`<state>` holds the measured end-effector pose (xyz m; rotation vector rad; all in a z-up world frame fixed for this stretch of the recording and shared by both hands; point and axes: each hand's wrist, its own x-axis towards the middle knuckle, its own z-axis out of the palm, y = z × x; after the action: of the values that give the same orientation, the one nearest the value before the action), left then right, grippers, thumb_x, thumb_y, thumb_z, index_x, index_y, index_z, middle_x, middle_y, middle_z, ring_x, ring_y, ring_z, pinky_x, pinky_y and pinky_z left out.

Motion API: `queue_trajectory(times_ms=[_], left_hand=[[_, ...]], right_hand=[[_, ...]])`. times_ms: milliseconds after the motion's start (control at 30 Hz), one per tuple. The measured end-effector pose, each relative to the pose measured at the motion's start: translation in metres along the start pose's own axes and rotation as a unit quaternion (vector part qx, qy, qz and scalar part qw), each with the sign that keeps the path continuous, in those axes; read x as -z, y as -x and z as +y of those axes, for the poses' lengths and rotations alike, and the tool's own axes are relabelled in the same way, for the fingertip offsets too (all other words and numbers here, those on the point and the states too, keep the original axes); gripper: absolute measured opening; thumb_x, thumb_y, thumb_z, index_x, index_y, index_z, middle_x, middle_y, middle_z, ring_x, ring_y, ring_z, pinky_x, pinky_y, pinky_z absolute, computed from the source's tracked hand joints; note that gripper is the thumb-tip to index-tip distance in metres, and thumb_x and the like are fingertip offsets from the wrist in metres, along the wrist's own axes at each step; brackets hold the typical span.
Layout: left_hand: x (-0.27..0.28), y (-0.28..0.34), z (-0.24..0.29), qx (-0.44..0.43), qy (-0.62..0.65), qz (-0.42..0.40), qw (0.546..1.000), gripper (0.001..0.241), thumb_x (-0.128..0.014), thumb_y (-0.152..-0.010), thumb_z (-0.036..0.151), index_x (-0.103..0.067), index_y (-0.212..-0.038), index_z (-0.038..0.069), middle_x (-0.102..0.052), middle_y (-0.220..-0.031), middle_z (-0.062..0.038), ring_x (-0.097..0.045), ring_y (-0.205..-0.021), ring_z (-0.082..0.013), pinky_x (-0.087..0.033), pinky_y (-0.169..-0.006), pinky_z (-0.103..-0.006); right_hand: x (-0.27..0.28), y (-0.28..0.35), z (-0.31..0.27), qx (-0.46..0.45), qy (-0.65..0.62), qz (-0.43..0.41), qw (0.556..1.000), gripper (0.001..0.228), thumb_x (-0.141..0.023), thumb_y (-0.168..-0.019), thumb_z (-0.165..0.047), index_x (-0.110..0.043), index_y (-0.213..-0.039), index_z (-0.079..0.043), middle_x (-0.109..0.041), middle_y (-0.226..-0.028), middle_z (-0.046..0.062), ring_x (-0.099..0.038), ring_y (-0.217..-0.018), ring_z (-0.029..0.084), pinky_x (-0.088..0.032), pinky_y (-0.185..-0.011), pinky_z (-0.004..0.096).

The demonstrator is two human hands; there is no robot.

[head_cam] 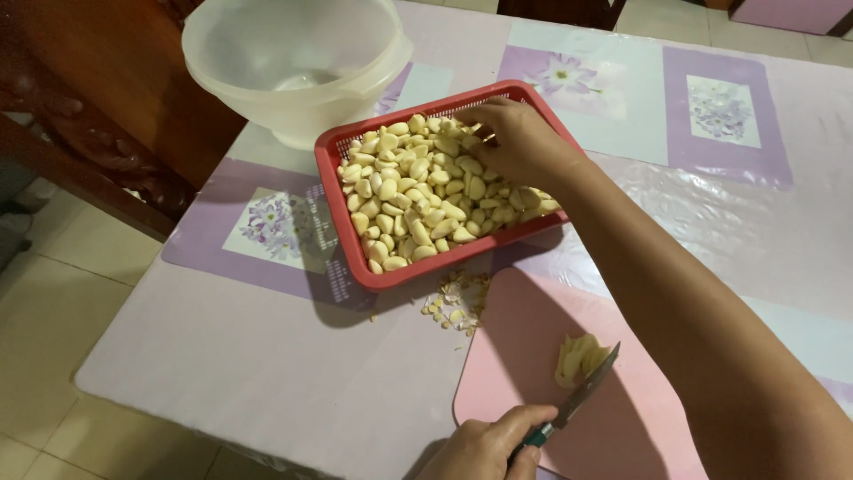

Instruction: Slicing peeled garlic cloves into thin pieces using a knife on a cutting board.

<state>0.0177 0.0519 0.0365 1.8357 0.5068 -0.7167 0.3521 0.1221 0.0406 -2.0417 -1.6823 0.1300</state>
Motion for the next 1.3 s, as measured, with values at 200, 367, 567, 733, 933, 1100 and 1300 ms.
queue_trajectory(times_ms=[200,367,567,733,933,1100,1300], left_hand=[[-0.006,-0.001,-0.009,-0.043,0.026,0.039,0.998,0.055,-0.048,-0.101,0.029,-0.058,-0.152,0.044,-0.064,-0.081,0.001,-0.062,-0.072,-0.0147,-0.047,-0.069,-0.0342],[0.003,0.012,0.002,-0.064,-0.008,0.035,0.997,0.054,-0.047,-0.102,0.03,-0.055,-0.154,0.04,-0.065,-0.079,-0.005,-0.065,-0.071,-0.0206,-0.046,-0.066,-0.0405],[-0.004,0.011,0.001,-0.032,-0.051,0.071,0.996,0.058,-0.048,-0.095,0.032,-0.054,-0.149,0.053,-0.075,-0.103,-0.006,-0.074,-0.093,-0.0318,-0.051,-0.074,-0.0467],[-0.016,0.0,-0.014,-0.069,-0.044,0.105,0.991,0.054,-0.053,-0.096,0.032,-0.059,-0.148,0.047,-0.08,-0.109,-0.003,-0.079,-0.098,-0.0312,-0.054,-0.078,-0.0487],[-0.022,-0.005,-0.017,-0.092,-0.042,0.133,0.986,0.054,-0.054,-0.096,0.031,-0.06,-0.147,0.045,-0.083,-0.106,-0.002,-0.08,-0.091,-0.029,-0.055,-0.071,-0.0448],[-0.023,0.003,-0.009,-0.059,-0.042,0.124,0.99,0.057,-0.051,-0.098,0.033,-0.057,-0.152,0.048,-0.074,-0.08,0.0,-0.068,-0.07,-0.0249,-0.049,-0.064,-0.0391],[-0.034,-0.003,-0.021,-0.125,-0.066,0.148,0.979,0.058,-0.049,-0.101,0.029,-0.053,-0.158,0.039,-0.065,-0.066,-0.005,-0.061,-0.056,-0.026,-0.04,-0.051,-0.0449]], right_hand=[[0.012,0.014,-0.024,-0.049,-0.073,0.073,0.993,0.049,-0.072,-0.094,0.001,-0.065,-0.141,-0.001,-0.077,-0.121,0.015,-0.076,-0.109,0.027,-0.066,-0.095,0.038],[0.045,0.049,-0.041,-0.174,-0.309,0.023,0.935,0.045,-0.072,-0.093,-0.016,-0.067,-0.137,-0.008,-0.072,-0.142,0.008,-0.073,-0.121,0.019,-0.065,-0.104,0.031],[0.036,0.138,-0.009,0.025,-0.687,-0.067,0.723,0.033,-0.062,-0.11,-0.001,-0.066,-0.142,-0.003,-0.067,-0.133,0.015,-0.07,-0.115,0.022,-0.065,-0.102,0.031],[0.033,0.236,-0.025,-0.066,-0.637,0.021,0.767,0.037,-0.068,-0.102,-0.001,-0.067,-0.139,-0.002,-0.071,-0.125,0.016,-0.074,-0.104,0.024,-0.064,-0.09,0.031],[0.019,0.306,-0.041,-0.17,-0.58,0.092,0.791,0.036,-0.078,-0.089,0.001,-0.073,-0.125,0.002,-0.08,-0.103,0.016,-0.079,-0.092,0.026,-0.068,-0.083,0.036],[0.009,0.325,-0.054,-0.244,-0.539,0.123,0.797,0.034,-0.083,-0.083,0.002,-0.077,-0.117,0.003,-0.08,-0.095,0.014,-0.079,-0.084,0.023,-0.068,-0.078,0.034],[0.012,0.317,-0.087,-0.206,-0.261,0.113,0.936,0.025,-0.078,-0.086,0.006,-0.08,-0.108,-0.004,-0.08,-0.1,0.008,-0.083,-0.091,0.017,-0.073,-0.089,0.028]])
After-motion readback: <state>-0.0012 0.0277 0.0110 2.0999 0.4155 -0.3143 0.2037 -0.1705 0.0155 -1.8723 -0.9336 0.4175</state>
